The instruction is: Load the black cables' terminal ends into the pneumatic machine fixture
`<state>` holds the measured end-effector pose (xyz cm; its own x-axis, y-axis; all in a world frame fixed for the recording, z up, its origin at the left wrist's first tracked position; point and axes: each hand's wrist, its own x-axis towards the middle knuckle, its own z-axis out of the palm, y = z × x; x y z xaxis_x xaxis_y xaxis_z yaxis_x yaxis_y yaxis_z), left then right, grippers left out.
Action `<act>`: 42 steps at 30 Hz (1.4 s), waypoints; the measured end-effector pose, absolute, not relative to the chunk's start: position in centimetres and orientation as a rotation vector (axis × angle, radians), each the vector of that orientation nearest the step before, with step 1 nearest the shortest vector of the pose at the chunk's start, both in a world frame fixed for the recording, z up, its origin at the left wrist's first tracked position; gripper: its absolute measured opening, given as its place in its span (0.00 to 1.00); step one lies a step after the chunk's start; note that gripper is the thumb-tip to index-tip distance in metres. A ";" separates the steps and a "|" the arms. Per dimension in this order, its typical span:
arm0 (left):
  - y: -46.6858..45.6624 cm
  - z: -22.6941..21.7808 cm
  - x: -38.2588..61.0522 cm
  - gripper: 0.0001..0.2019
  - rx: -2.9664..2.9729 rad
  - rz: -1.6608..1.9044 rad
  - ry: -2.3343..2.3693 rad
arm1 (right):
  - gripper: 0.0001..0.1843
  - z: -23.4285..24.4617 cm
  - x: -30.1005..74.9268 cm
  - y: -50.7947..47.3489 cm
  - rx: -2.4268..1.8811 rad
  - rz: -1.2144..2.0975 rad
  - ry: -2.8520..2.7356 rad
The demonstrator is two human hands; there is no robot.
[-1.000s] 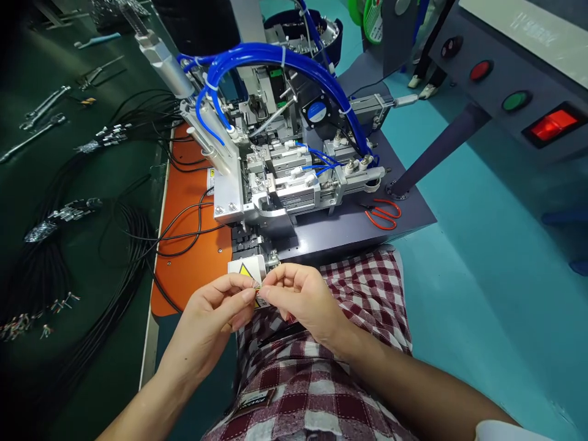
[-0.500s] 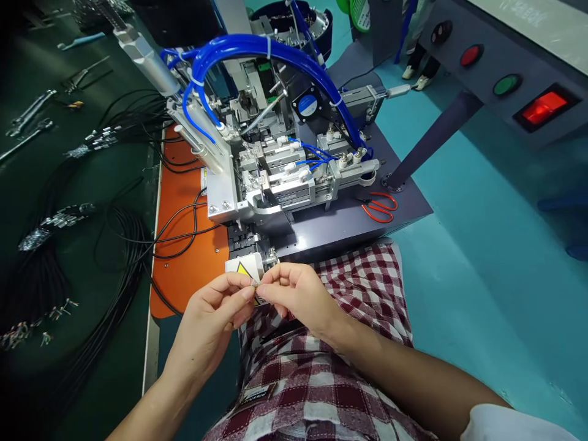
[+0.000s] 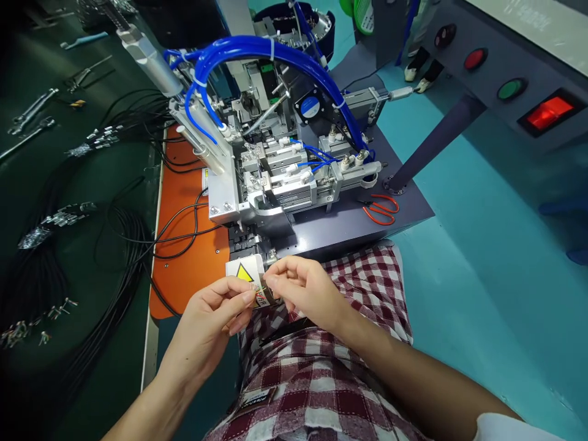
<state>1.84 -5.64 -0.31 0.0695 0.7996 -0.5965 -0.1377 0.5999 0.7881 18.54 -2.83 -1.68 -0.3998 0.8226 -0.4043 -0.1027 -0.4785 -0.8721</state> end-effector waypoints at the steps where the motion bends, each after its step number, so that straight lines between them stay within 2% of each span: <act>1: -5.7 -0.4 1.8 0.10 0.638 0.778 1.323 | 0.08 -1.5 18.6 -2.7 -1.207 1.882 -1.117; 5: -5.7 -0.5 1.9 0.09 0.679 0.745 1.343 | 0.04 -1.0 18.3 -2.6 -1.269 1.678 -1.394; 7: -5.7 -0.5 1.9 0.09 0.697 0.728 1.347 | 0.03 -1.0 18.2 -2.6 -1.244 1.472 -1.584; 12: -5.7 -0.5 1.8 0.08 0.671 0.725 1.312 | 0.06 -1.8 19.0 -2.5 -0.917 0.523 -2.143; 15: -5.8 -0.6 1.7 0.08 0.668 0.719 1.309 | 0.06 -2.5 19.4 -2.7 -0.757 0.210 -2.210; 18: -5.8 -0.5 1.7 0.08 0.659 0.731 1.299 | 0.04 -3.1 19.2 -3.4 -0.824 0.330 -2.086; 23: -5.8 -0.4 1.8 0.07 0.637 0.767 1.286 | 0.06 -3.2 17.9 -4.6 -1.104 0.952 -1.640; 27: -5.7 -0.3 1.9 0.07 0.629 0.772 1.288 | 0.07 -2.8 17.4 -4.8 -1.153 1.074 -1.585; 30: -5.7 -0.4 2.0 0.07 0.636 0.778 1.297 | 0.06 -2.7 17.6 -4.8 -1.162 0.990 -1.680; 36: -6.0 -0.8 1.9 0.07 0.720 0.789 1.321 | 0.04 -3.3 18.3 -4.5 -0.979 0.303 -2.060; 39: -6.2 -0.9 1.8 0.08 0.756 0.762 1.325 | 0.04 -3.5 18.5 -4.3 -0.947 0.238 -2.105; 42: -6.3 -0.8 1.8 0.07 0.754 0.775 1.302 | 0.05 -3.5 18.5 -4.3 -0.994 0.329 -2.036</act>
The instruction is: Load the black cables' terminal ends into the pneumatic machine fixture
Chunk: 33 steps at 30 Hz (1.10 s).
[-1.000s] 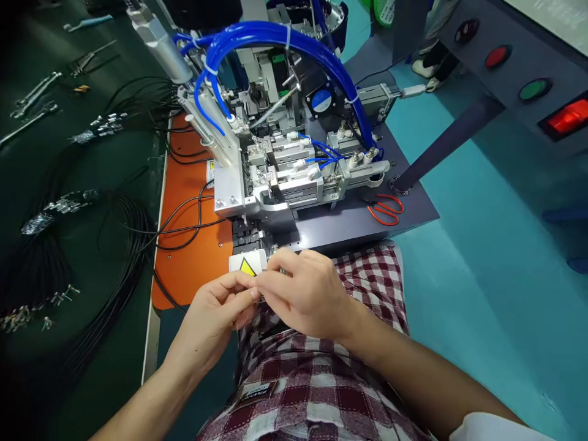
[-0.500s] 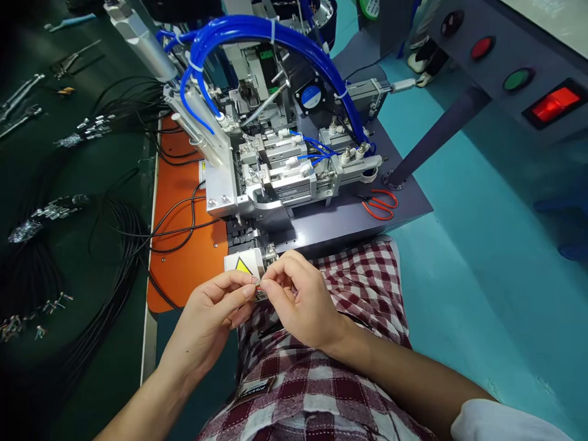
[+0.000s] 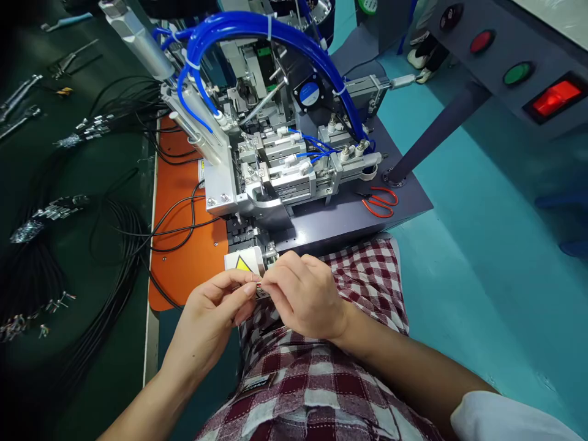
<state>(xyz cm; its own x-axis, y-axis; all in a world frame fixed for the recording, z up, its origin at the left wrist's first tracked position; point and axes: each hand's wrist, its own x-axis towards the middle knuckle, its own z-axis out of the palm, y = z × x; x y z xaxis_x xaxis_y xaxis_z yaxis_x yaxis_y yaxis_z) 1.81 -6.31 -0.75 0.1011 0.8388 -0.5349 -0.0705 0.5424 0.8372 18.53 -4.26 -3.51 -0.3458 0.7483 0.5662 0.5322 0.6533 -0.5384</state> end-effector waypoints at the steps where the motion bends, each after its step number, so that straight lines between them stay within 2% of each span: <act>1: -6.3 -0.7 1.8 0.07 0.748 0.784 1.292 | 0.05 -3.5 18.5 -4.3 -1.013 0.372 -2.003; 11: -6.2 -0.5 2.2 0.06 0.763 0.789 1.326 | 0.05 -2.5 18.1 -4.6 -1.089 0.615 -1.929; 13: -6.2 -0.5 2.1 0.07 0.760 0.789 1.344 | 0.05 -2.2 17.9 -4.5 -1.174 0.784 -1.844; 17: -6.1 -0.5 2.0 0.08 0.720 0.778 1.358 | 0.06 -2.0 17.8 -4.0 -1.302 1.433 -1.472; 19: -5.9 -0.6 1.9 0.08 0.703 0.771 1.357 | 0.07 -2.0 17.9 -3.7 -1.289 1.631 -1.342; 21: -5.7 -0.6 1.9 0.08 0.703 0.767 1.358 | 0.07 -2.0 18.0 -3.5 -1.282 1.616 -1.363; 25: -5.7 -0.6 2.0 0.08 0.728 0.764 1.372 | 0.03 -1.9 18.0 -3.8 -1.272 1.339 -1.584; 28: -5.7 -0.4 2.1 0.09 0.767 0.790 1.396 | 0.06 -1.6 17.9 -3.6 -1.299 1.218 -1.648; 30: -5.6 -0.2 2.1 0.09 0.799 0.812 1.406 | 0.07 -1.4 17.8 -3.1 -1.301 1.421 -1.546; 33: -5.3 0.0 2.0 0.09 0.794 0.816 1.397 | 0.11 -1.3 17.7 -2.2 -1.191 1.896 -1.214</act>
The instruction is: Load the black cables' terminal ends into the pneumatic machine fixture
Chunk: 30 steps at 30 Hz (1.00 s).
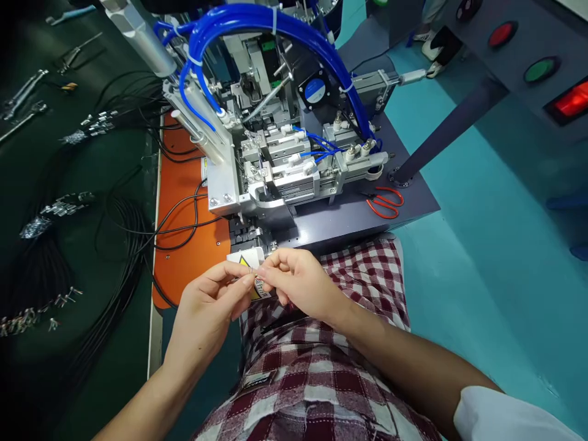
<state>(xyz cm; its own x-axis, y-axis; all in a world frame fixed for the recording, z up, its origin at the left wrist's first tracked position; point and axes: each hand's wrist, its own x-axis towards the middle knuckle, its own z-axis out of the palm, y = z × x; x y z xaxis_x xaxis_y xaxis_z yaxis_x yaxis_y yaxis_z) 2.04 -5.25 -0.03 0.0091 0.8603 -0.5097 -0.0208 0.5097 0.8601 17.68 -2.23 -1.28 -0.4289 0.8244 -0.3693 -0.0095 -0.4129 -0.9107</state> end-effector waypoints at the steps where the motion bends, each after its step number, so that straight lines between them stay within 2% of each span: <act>1: -5.1 0.0 2.0 0.09 0.772 0.808 1.388 | 0.12 -1.3 17.6 -2.0 -1.154 1.977 -1.132; 6: -4.4 0.0 1.8 0.08 0.650 0.808 1.342 | 0.13 -1.6 17.7 -1.7 -1.167 1.913 -1.078; 11: -4.3 -0.1 1.9 0.09 0.612 0.827 1.352 | 0.07 -1.8 17.9 -1.8 -1.233 1.815 -1.164; 19: -4.4 0.1 1.9 0.10 0.619 0.829 1.349 | 0.01 -2.4 17.6 -2.9 -1.280 1.168 -1.561; 22: -4.6 0.1 1.9 0.09 0.634 0.823 1.347 | 0.03 -2.3 17.6 -3.1 -1.237 1.023 -1.649; 27: -5.0 -0.3 1.7 0.08 0.675 0.804 1.339 | 0.01 -2.0 17.4 -2.8 -1.302 1.276 -1.534; 30: -5.2 -0.4 1.8 0.08 0.681 0.824 1.341 | 0.05 -1.8 17.3 -2.7 -1.318 1.495 -1.385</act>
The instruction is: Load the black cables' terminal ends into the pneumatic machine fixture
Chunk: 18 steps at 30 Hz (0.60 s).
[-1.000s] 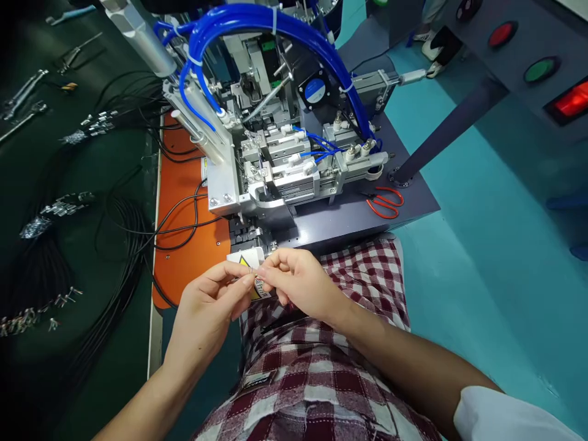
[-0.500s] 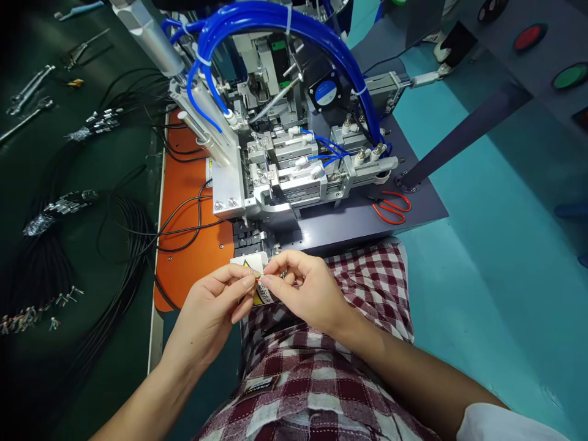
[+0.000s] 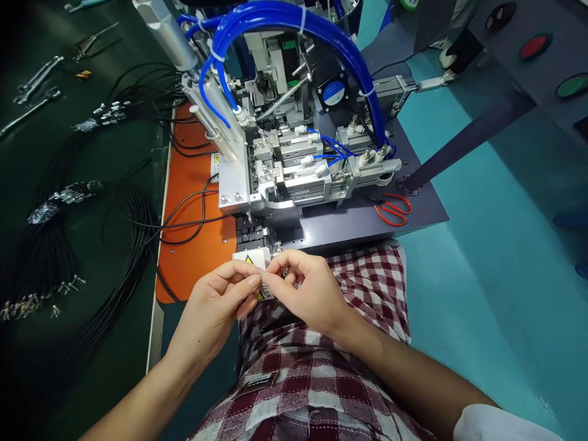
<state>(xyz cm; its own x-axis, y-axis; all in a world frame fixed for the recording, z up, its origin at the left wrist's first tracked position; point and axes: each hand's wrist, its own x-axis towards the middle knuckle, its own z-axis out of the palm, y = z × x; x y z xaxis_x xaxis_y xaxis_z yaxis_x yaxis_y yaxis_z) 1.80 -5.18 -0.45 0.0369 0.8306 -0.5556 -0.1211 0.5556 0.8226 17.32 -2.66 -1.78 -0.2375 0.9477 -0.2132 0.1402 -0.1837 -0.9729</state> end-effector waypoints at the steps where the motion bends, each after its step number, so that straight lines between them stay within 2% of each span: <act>1: -5.2 -0.4 1.8 0.07 0.680 0.837 1.336 | 0.06 -1.7 17.3 -2.6 -1.317 1.572 -1.329; 6: -5.2 -0.3 2.1 0.06 0.627 0.883 1.264 | 0.08 -1.7 17.2 -2.6 -1.234 1.903 -1.068; 13: -5.0 -0.1 2.3 0.06 0.551 0.868 1.189 | 0.08 -2.1 17.1 -2.6 -1.206 1.899 -1.082; 16: -5.1 -0.3 2.2 0.07 0.610 0.873 1.267 | 0.07 -2.0 17.2 -2.7 -1.245 1.736 -1.276; 18: -5.4 -0.4 2.1 0.08 0.669 0.869 1.338 | 0.07 -1.5 17.5 -2.9 -1.258 1.407 -1.564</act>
